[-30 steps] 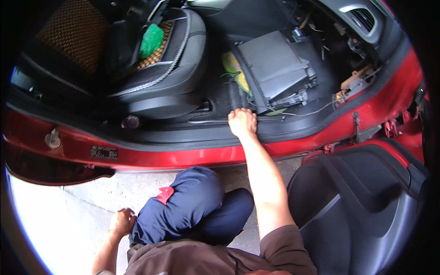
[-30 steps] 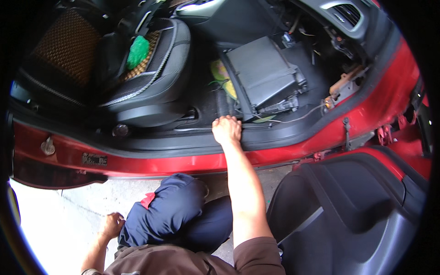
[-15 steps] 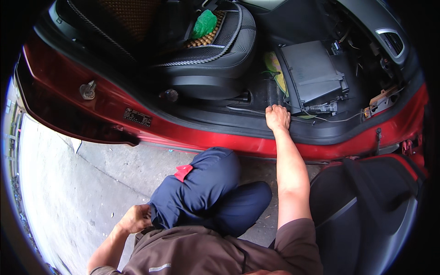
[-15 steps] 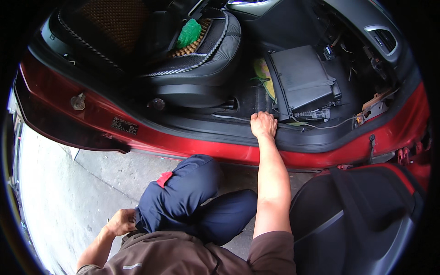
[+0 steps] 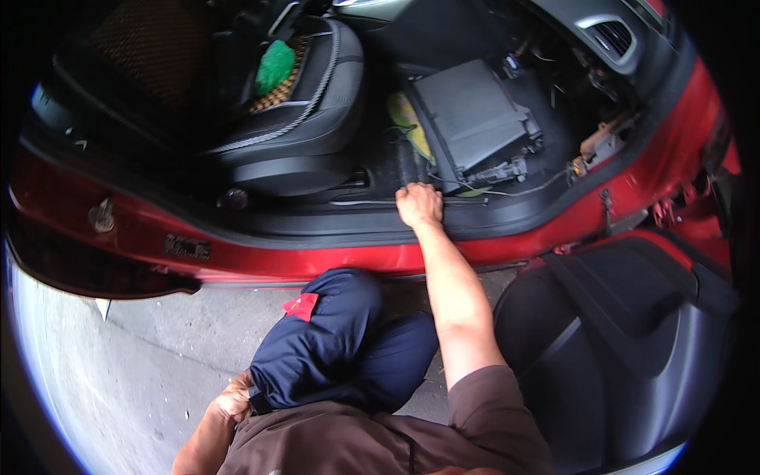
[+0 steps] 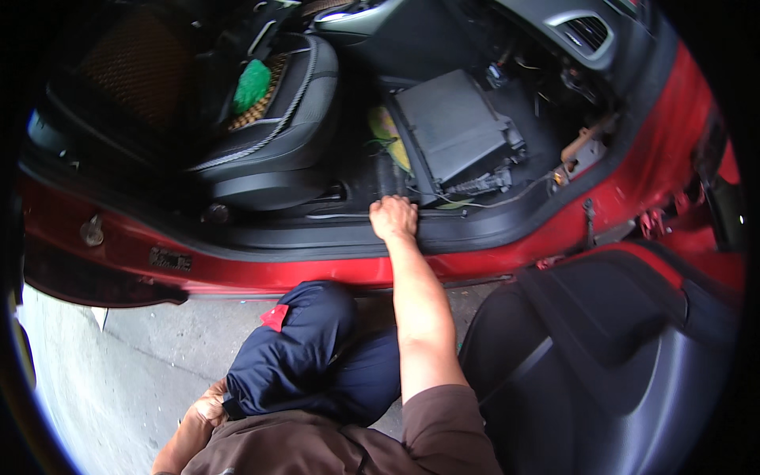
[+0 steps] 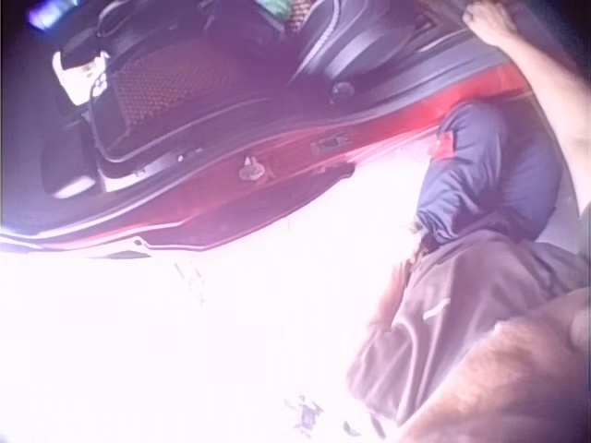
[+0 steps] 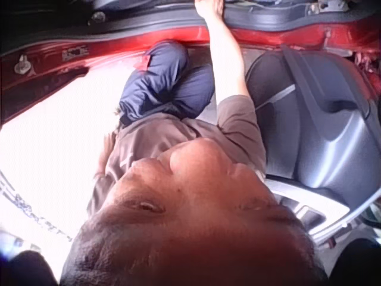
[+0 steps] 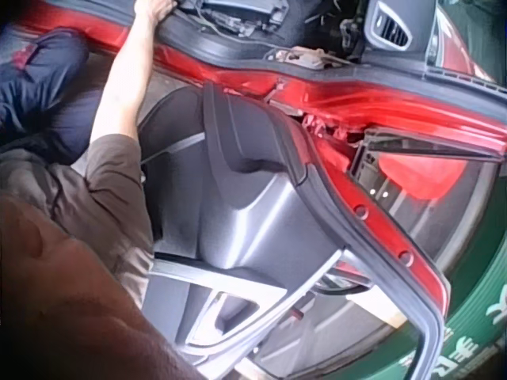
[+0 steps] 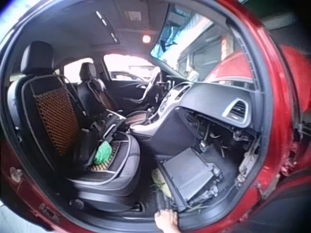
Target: The person retrieves a small black electronic module from a cluttered workbench, walks to a red car, and installs the module into the glove compartment area. The person connects the module to a wiring harness and secures it in place.
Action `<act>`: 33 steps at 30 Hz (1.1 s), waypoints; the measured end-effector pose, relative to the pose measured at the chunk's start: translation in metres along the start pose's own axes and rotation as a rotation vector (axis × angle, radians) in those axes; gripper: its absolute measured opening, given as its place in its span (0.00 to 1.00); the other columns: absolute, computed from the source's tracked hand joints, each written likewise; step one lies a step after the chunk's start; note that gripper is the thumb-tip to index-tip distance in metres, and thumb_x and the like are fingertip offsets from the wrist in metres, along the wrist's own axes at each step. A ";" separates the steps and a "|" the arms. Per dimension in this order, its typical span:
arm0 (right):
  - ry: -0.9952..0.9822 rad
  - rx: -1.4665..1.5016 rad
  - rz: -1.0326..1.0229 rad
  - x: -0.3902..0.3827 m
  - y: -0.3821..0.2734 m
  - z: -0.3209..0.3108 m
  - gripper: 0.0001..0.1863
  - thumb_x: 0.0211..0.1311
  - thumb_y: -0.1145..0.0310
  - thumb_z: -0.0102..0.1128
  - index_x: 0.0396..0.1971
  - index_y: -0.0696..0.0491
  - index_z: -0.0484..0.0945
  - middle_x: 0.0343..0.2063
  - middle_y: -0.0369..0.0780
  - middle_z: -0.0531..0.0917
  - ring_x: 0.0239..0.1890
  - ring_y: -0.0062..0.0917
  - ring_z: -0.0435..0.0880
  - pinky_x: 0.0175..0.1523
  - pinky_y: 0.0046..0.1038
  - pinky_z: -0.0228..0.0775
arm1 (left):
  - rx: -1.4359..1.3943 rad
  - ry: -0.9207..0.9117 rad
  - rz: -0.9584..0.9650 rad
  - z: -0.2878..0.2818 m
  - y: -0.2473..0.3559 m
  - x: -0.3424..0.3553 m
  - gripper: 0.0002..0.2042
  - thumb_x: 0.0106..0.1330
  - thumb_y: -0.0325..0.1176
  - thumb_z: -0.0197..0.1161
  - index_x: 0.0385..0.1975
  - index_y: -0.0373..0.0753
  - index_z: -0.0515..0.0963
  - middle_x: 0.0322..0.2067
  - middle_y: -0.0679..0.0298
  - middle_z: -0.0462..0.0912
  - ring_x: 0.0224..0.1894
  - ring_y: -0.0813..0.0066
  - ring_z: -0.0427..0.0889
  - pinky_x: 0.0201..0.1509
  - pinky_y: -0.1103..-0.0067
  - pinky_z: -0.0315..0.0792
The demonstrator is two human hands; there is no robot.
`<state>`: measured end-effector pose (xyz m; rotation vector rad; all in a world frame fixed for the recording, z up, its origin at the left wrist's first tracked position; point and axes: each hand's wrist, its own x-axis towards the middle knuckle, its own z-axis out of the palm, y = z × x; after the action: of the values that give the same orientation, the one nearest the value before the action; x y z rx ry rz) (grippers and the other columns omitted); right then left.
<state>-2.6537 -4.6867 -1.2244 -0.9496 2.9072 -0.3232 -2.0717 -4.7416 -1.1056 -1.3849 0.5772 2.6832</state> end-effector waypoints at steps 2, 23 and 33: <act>-0.029 0.045 0.019 0.000 0.001 -0.001 0.22 0.74 0.54 0.53 0.44 0.55 0.91 0.51 0.47 0.91 0.61 0.43 0.85 0.69 0.48 0.72 | 0.086 0.006 -0.014 -0.001 -0.001 0.009 0.27 0.65 0.26 0.81 0.64 0.30 0.81 0.59 0.54 0.89 0.56 0.60 0.91 0.60 0.63 0.88; -0.021 0.146 0.042 0.000 0.003 -0.002 0.19 0.73 0.56 0.58 0.42 0.54 0.91 0.49 0.45 0.91 0.60 0.41 0.86 0.71 0.46 0.71 | 0.916 0.389 0.046 -0.098 0.091 0.032 0.14 0.66 0.33 0.73 0.48 0.34 0.86 0.39 0.61 0.89 0.41 0.69 0.85 0.49 0.71 0.78; 0.039 0.153 0.040 0.001 0.006 0.007 0.18 0.72 0.57 0.58 0.38 0.56 0.90 0.46 0.46 0.91 0.56 0.42 0.87 0.67 0.48 0.74 | 1.892 -0.007 0.146 -0.015 0.115 0.040 0.51 0.53 0.40 0.80 0.81 0.43 0.65 0.56 0.44 0.88 0.67 0.43 0.81 0.72 0.59 0.76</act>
<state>-2.6568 -4.6835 -1.2323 -0.8701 2.8815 -0.5578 -2.1097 -4.8582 -1.1109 -0.5773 2.2073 0.9409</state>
